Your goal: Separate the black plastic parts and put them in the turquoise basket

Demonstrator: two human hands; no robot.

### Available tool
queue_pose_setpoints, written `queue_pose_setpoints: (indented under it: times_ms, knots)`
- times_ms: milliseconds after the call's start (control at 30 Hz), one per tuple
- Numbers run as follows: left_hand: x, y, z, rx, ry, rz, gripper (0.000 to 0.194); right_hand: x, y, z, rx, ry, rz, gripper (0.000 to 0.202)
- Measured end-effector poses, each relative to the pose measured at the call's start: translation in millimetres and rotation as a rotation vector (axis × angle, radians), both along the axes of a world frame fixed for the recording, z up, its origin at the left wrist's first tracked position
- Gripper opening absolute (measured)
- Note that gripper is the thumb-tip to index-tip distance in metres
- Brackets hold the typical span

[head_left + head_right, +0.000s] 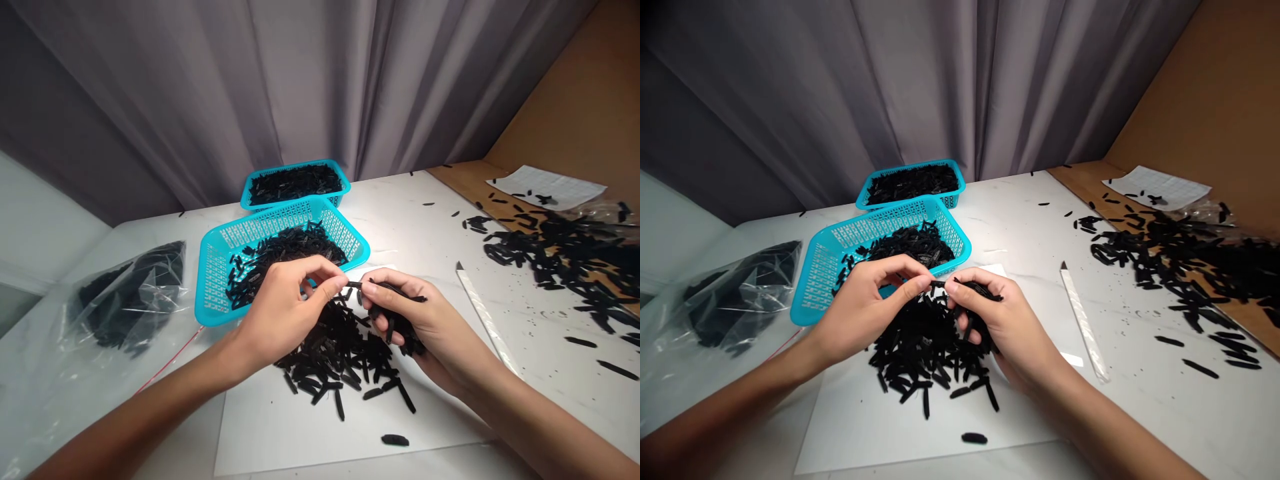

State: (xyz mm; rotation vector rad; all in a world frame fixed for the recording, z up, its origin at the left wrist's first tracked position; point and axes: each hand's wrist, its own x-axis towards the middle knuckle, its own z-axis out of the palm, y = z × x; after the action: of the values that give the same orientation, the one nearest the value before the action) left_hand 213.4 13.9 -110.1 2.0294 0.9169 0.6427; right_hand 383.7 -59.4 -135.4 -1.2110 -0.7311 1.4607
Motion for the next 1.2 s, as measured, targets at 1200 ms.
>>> queue_pose_setpoints:
  times_ms: [1200]
  knots:
    - [-0.5,3.9,-4.9,-0.018,-0.023,0.034,0.012,0.9,-0.1,-2.2,-0.04,0.159,0.026,0.015]
